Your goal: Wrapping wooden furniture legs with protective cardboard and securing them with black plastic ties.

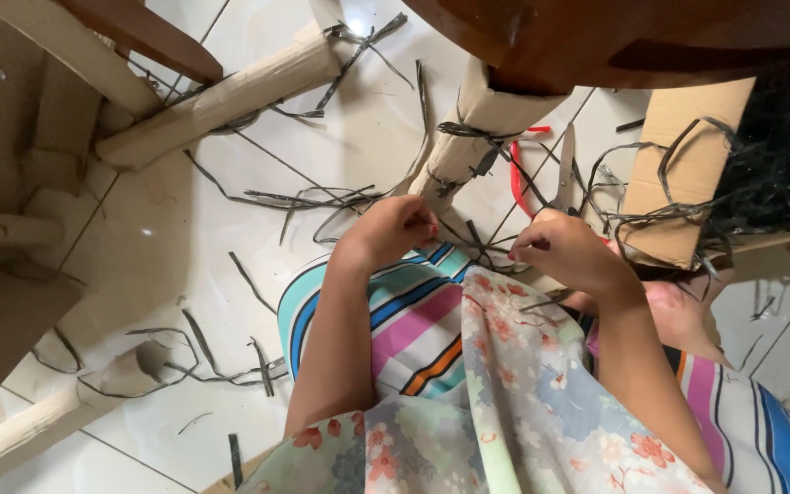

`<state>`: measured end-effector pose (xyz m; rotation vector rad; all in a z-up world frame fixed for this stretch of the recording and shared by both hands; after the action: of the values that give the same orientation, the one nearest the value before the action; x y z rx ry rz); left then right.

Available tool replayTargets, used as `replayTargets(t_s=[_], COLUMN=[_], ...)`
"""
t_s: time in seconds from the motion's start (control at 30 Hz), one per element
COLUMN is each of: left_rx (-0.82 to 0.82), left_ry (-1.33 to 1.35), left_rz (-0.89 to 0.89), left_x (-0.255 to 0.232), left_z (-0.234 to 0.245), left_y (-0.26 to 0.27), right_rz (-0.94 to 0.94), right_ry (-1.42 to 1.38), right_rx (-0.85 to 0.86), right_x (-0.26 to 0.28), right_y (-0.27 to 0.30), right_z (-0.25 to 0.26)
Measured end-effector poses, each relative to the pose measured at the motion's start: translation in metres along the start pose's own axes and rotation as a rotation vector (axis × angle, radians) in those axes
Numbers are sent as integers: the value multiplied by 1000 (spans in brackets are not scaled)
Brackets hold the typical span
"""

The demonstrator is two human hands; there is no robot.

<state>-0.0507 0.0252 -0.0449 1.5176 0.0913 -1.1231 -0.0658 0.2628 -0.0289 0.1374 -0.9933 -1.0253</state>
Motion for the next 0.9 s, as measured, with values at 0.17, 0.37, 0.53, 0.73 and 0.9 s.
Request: replayTargets(t_s=[0.17, 0.37, 0.53, 0.73, 0.9], left_rx=[-404, -514, -569, -572, -454], left_ry=[-77, 107, 201, 298, 274], left_rz=[296, 217, 86, -142, -178], left_x=[36, 21, 2, -22, -15], left_z=[33, 43, 48, 55, 47], left_y=[-7, 8, 17, 11, -21], right_rz=[-98, 68, 145, 144, 108], right_ry=[37, 204, 105, -125, -272], right_rx=[-311, -585, -779, -728, -653], right_x=[-23, -27, -15, -28, -48], right_y=[14, 18, 11, -37, -90], right_z=[16, 32, 44, 29, 15])
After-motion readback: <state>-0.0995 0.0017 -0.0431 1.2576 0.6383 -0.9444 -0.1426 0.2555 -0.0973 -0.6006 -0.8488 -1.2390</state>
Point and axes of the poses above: each hand's wrist, its own y-axis away from the middle knuckle, its own z-axis out of the back of the hand, x = y × z, the point moved 7 cm from there along -y, towards the middle knuckle, and after that the axes turned 15 degrees about z, right-handed, at the moved point
